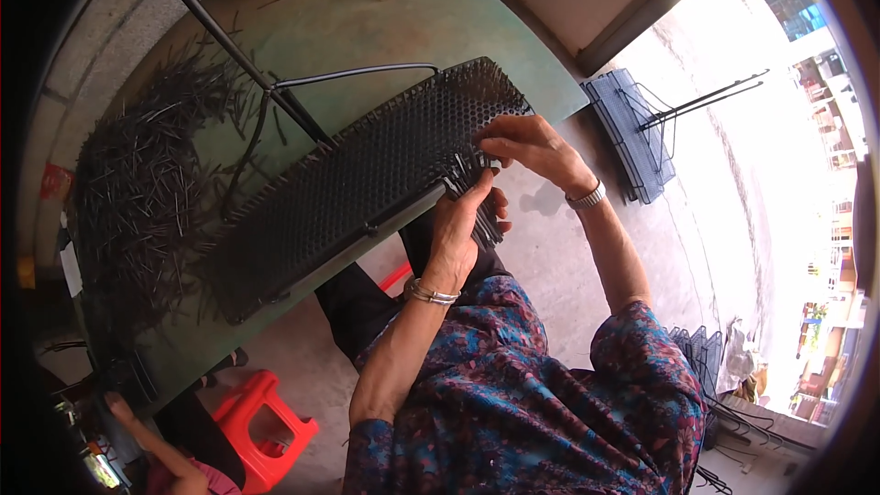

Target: Inserting small metal rods into a perforated metal grid on a workbench.

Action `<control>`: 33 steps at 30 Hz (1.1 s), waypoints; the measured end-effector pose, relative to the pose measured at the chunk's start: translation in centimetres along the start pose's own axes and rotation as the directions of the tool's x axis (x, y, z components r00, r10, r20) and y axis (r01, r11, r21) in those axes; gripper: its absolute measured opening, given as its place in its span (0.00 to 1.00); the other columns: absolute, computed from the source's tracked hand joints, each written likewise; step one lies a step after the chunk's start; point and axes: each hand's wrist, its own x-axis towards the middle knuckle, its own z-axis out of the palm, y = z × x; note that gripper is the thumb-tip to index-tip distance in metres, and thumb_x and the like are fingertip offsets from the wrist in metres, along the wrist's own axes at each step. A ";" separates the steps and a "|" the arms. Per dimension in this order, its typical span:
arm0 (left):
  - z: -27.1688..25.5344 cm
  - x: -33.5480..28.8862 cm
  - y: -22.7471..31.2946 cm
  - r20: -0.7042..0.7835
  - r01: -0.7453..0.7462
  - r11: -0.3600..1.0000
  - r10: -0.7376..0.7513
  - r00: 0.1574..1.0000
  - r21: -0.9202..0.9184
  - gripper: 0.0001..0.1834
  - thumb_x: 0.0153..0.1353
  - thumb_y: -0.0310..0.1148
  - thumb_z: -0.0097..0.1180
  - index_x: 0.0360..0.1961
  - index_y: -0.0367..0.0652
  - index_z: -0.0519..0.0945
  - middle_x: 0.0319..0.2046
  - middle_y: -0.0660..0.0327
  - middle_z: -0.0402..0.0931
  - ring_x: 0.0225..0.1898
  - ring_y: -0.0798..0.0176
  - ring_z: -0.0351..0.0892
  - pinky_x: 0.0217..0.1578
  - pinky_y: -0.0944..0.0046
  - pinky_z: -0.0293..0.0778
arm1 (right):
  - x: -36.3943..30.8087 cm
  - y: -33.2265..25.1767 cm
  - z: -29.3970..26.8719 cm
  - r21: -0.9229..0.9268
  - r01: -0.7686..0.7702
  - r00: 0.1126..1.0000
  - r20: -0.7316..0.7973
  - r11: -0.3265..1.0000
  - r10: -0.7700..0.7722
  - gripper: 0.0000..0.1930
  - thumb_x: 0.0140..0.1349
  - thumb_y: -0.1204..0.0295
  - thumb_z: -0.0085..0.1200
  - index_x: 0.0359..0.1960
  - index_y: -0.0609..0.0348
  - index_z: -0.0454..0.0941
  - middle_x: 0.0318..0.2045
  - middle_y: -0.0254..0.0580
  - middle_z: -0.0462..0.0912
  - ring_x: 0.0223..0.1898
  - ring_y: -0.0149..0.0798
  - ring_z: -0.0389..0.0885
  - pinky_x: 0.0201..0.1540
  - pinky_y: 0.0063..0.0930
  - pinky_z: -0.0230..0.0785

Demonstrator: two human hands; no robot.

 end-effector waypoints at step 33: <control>-0.6 1.4 -0.5 0.023 0.078 0.979 -0.075 0.997 -0.190 0.10 0.67 0.35 0.51 0.47 0.46 0.74 0.39 0.51 0.79 0.43 0.51 0.81 0.44 0.42 0.79 | 0.5 0.8 -3.5 -0.211 0.031 0.828 -0.541 0.977 -0.143 0.06 0.65 0.75 0.52 0.38 0.67 0.77 0.29 0.44 0.85 0.34 0.34 0.88 0.34 0.22 0.75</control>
